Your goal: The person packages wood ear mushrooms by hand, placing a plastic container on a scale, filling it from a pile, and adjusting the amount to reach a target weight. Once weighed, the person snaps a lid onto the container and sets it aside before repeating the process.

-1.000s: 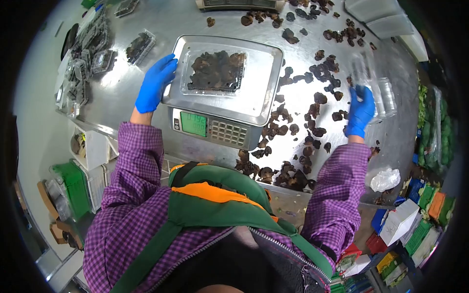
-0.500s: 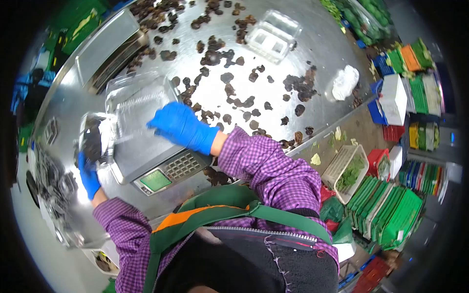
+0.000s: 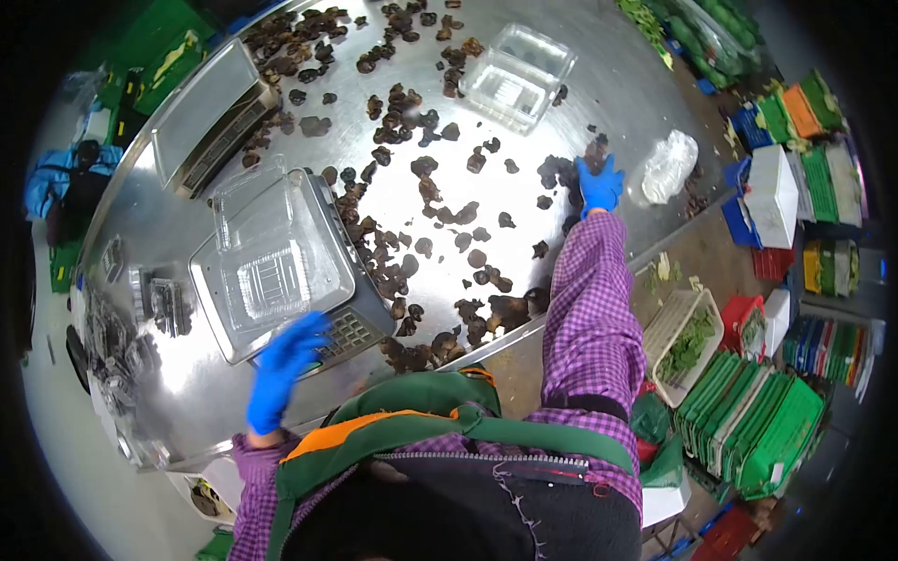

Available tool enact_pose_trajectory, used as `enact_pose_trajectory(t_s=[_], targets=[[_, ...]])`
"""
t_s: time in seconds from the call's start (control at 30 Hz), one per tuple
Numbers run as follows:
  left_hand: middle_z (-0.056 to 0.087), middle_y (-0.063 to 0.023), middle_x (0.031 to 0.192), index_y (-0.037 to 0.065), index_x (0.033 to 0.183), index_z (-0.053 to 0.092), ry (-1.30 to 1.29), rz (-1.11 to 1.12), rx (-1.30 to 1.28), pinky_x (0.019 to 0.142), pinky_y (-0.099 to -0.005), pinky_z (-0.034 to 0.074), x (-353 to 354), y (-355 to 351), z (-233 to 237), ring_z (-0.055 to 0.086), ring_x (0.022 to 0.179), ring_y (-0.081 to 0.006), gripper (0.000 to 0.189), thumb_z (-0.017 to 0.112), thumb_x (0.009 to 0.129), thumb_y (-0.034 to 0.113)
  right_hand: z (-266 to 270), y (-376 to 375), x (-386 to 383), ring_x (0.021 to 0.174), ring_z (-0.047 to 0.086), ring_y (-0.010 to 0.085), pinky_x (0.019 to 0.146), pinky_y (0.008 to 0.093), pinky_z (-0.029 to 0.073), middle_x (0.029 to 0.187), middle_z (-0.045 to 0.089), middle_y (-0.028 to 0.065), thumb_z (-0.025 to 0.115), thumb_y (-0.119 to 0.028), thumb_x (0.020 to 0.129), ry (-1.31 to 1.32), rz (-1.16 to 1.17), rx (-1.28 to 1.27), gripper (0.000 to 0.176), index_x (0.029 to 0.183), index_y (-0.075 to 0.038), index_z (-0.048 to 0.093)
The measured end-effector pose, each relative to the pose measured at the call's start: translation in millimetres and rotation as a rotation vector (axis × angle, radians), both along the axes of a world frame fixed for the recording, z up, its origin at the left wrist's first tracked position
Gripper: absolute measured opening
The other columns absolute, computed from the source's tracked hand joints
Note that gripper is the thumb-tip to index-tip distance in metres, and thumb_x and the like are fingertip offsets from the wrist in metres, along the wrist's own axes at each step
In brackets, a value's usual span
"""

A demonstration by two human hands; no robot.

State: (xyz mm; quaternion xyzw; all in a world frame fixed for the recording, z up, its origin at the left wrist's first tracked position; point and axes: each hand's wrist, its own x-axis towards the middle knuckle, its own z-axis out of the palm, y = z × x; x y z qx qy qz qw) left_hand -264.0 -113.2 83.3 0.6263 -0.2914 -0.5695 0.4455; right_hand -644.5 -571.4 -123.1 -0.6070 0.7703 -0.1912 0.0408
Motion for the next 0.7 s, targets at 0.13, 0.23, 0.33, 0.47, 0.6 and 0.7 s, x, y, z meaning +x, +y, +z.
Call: enact_pose_trajectory(t_s=[0.13,0.23,0.33,0.47,0.6,0.7], targets=[[0.029,-0.019,0.149,0.003,0.148,0.019,0.02,-0.165,0.207,0.104,-0.0395,0.039,-70.9,-40.2,-67.6,0.043,0.128,-0.0331,0.088,0.073,0.08,0.016,-14.3,41.0,58.1,0.115,0.055,0.0253,0.094,0.0369,0.046,0.124,0.055,0.0155,0.072,-0.022,0.08,-0.902,0.557,0.111,0.063,0.134,-0.004,0.044],[0.015,-0.0263,0.151,0.003,0.149,0.006,-0.308,-0.255,0.01,0.111,-0.0433,0.027,-101.4,-38.3,-138.5,0.021,0.14,-0.0384,0.105,0.078,0.075,0.023,18.3,107.3,127.4,0.127,0.045,0.0287,0.106,0.0377,0.036,0.138,0.045,0.0174,0.073,-0.021,0.08,-0.667,0.935,0.145,0.063,0.137,-0.013,0.047],[0.005,-0.03,0.151,0.002,0.149,-0.002,-0.276,-0.246,0.045,0.114,-0.0432,0.018,-108.0,-54.0,-122.9,0.004,0.144,-0.0378,0.114,0.08,0.072,0.023,47.8,107.5,182.7,0.13,0.039,0.0361,0.107,0.0429,0.034,0.143,0.038,0.0193,0.07,-0.035,0.081,-0.562,1.148,0.079,0.068,0.141,-0.023,0.042],[0.002,-0.0277,0.152,0.003,0.149,-0.004,-0.424,-0.173,0.024,0.114,-0.0417,0.02,-111.8,-60.6,-140.2,0.007,0.143,-0.0374,0.117,0.08,0.069,0.019,31.4,53.5,279.6,0.124,0.044,0.0374,0.102,0.0448,0.037,0.138,0.042,0.021,0.068,-0.041,0.08,-0.481,1.231,-0.069,0.066,0.138,-0.018,0.045],[0.011,-0.0216,0.153,0.011,0.151,-0.002,-0.384,-0.029,0.067,0.102,-0.0408,0.041,-115.3,-70.2,-146.4,0.035,0.131,-0.0345,0.118,0.082,0.068,0.013,26.3,77.6,352.5,0.118,0.047,0.0361,0.098,0.0435,0.041,0.132,0.048,0.0183,0.066,-0.044,0.078,-0.11,1.611,-0.115,0.058,0.127,-0.014,0.055],[0.015,-0.0201,0.151,0.015,0.151,-0.002,-0.317,0.05,0.08,0.095,-0.0385,0.047,-119.4,-62.6,-144.6,0.045,0.122,-0.0309,0.116,0.08,0.069,0.009,29.0,117.2,347.9,0.118,0.046,0.0358,0.099,0.0447,0.039,0.133,0.047,0.0178,0.065,-0.04,0.077,-0.078,1.97,0.235,0.045,0.113,-0.012,0.064]])
